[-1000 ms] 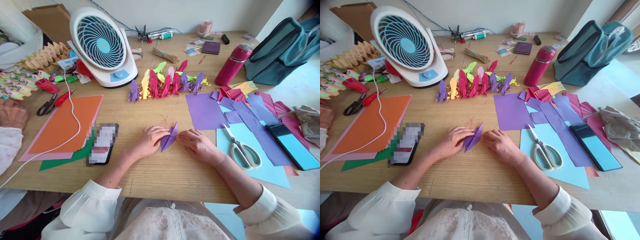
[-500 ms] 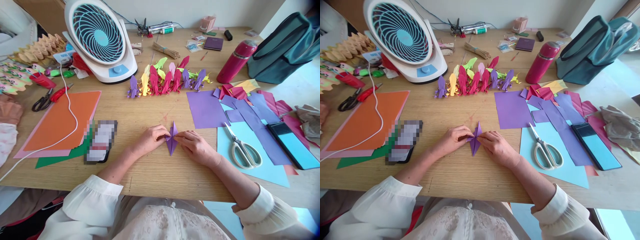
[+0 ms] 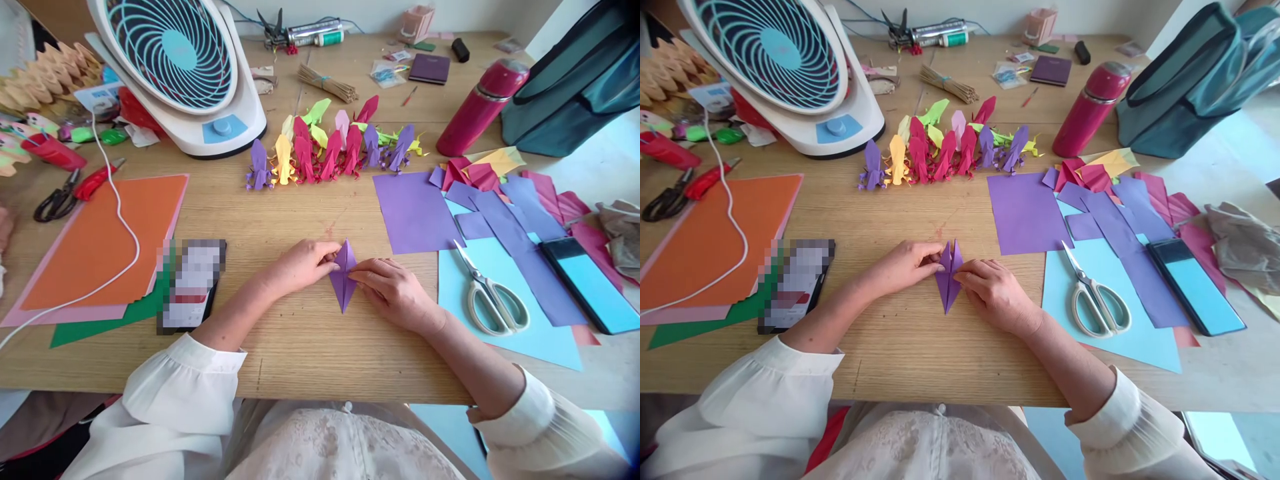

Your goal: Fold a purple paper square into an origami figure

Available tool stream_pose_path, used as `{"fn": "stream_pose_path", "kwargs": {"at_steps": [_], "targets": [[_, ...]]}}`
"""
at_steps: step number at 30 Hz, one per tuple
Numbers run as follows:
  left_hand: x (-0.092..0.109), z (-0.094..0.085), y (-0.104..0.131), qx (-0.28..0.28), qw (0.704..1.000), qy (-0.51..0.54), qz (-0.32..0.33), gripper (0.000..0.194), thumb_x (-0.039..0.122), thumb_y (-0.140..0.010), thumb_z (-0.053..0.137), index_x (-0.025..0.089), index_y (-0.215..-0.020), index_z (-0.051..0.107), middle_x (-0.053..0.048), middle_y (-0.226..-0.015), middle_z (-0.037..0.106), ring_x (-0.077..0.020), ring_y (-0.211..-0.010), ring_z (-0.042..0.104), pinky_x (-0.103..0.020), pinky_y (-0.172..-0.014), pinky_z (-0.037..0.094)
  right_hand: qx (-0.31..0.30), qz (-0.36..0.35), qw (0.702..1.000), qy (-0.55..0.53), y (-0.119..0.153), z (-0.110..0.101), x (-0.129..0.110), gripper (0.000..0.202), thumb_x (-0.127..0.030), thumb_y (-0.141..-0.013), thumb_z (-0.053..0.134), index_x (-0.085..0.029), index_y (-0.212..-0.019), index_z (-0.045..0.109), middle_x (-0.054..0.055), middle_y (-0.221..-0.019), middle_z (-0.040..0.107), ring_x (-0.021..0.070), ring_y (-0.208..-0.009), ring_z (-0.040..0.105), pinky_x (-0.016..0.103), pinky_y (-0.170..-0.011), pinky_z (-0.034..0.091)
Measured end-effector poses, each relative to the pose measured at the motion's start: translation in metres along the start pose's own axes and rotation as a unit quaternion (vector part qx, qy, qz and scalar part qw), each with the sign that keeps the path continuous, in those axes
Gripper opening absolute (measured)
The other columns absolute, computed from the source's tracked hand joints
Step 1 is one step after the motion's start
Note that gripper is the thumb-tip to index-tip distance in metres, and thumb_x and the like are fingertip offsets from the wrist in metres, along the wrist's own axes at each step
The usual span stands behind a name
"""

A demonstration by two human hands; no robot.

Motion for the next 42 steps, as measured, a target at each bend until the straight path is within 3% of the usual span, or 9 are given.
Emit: {"fn": "stream_pose_path", "kwargs": {"at_steps": [4,7,13,16,23,29,38,42], "targets": [[-0.006,-0.002,0.0,0.031,0.999,0.032,-0.007,0.025,0.01,-0.085,0.067,0.021,-0.1,0.05,0.004,-0.083,0.063,-0.0143,-0.075,0.062,-0.025,-0.068,0.044,0.0,0.013,1.0,0.004,-0.001,0.0,0.002,0.024,-0.015,-0.1,0.046,-0.018,-0.116,0.065,0.011,-0.109,0.07,0.0223,-0.093,0.065,0.038,-0.082,0.053],[-0.008,-0.004,0.002,0.06,0.998,0.033,0.008,0.03,0.01,-0.083,0.071,0.022,-0.097,0.047,0.004,-0.085,0.059,-0.0126,-0.072,0.06,-0.024,-0.067,0.045,-0.002,0.016,1.0,0.002,-0.001,0.0,0.002,0.025,-0.015,-0.101,0.046,-0.018,-0.117,0.065,0.011,-0.109,0.07,0.0222,-0.092,0.065,0.038,-0.082,0.054],[0.004,-0.004,0.014,0.115,0.988,-0.019,0.102,0.006,0.015,-0.094,0.061,0.017,-0.088,0.061,-0.002,-0.089,0.061,-0.0132,-0.081,0.061,-0.025,-0.074,0.048,-0.01,0.025,1.0,-0.013,-0.001,0.002,0.003,0.026,-0.016,-0.101,0.045,-0.02,-0.117,0.065,0.01,-0.108,0.07,0.0226,-0.094,0.065,0.038,-0.083,0.055],[0.01,-0.003,0.025,0.133,0.979,-0.053,0.145,0.014,0.015,-0.099,0.053,0.017,-0.099,0.068,-0.005,-0.097,0.065,-0.014,-0.089,0.064,-0.026,-0.08,0.051,-0.009,0.026,0.999,-0.016,-0.002,0.002,0.003,0.027,-0.016,-0.101,0.044,-0.021,-0.118,0.065,0.01,-0.109,0.07,0.0223,-0.095,0.066,0.038,-0.083,0.055],[0.027,0.01,0.048,0.099,0.944,-0.214,0.232,0.032,0.01,-0.101,0.046,0.014,-0.129,0.061,-0.011,-0.121,0.069,-0.0206,-0.109,0.061,-0.037,-0.095,0.054,-0.011,0.015,1.0,-0.017,-0.002,0.002,0.003,0.028,-0.014,-0.101,0.044,-0.02,-0.118,0.065,0.011,-0.11,0.07,0.0233,-0.097,0.066,0.039,-0.086,0.055],[0.027,0.014,0.052,0.073,0.927,-0.284,0.233,0.039,0.011,-0.101,0.047,0.015,-0.139,0.055,-0.01,-0.131,0.067,-0.0218,-0.109,0.059,-0.038,-0.094,0.052,-0.011,0.014,1.0,-0.019,-0.002,0.001,0.003,0.029,-0.014,-0.1,0.044,-0.02,-0.119,0.066,0.011,-0.11,0.07,0.0232,-0.098,0.066,0.039,-0.086,0.056],[0.023,0.016,0.052,0.063,0.939,-0.25,0.226,0.043,0.011,-0.101,0.046,0.018,-0.143,0.053,-0.01,-0.139,0.063,-0.0239,-0.125,0.055,-0.042,-0.103,0.045,0.013,0.04,0.999,-0.019,0.0,-0.002,0.014,0.03,-0.012,-0.1,0.044,-0.022,-0.118,0.065,0.011,-0.11,0.07,0.0237,-0.097,0.066,0.041,-0.086,0.054],[0.023,0.015,0.051,0.061,0.943,-0.242,0.221,0.046,0.009,-0.099,0.046,0.019,-0.143,0.053,-0.01,-0.14,0.062,-0.0234,-0.125,0.056,-0.043,-0.103,0.046,0.058,0.127,0.989,-0.056,-0.004,-0.007,0.034,0.029,-0.016,-0.097,0.049,-0.023,-0.122,0.063,0.01,-0.107,0.068,0.0227,-0.092,0.066,0.04,-0.084,0.055]]}}
Point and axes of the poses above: each hand's wrist, its own y-axis away from the middle knuckle, its own z-axis out of the palm, x = y × z, the point moved 10 cm from there along -y, towards the middle knuckle
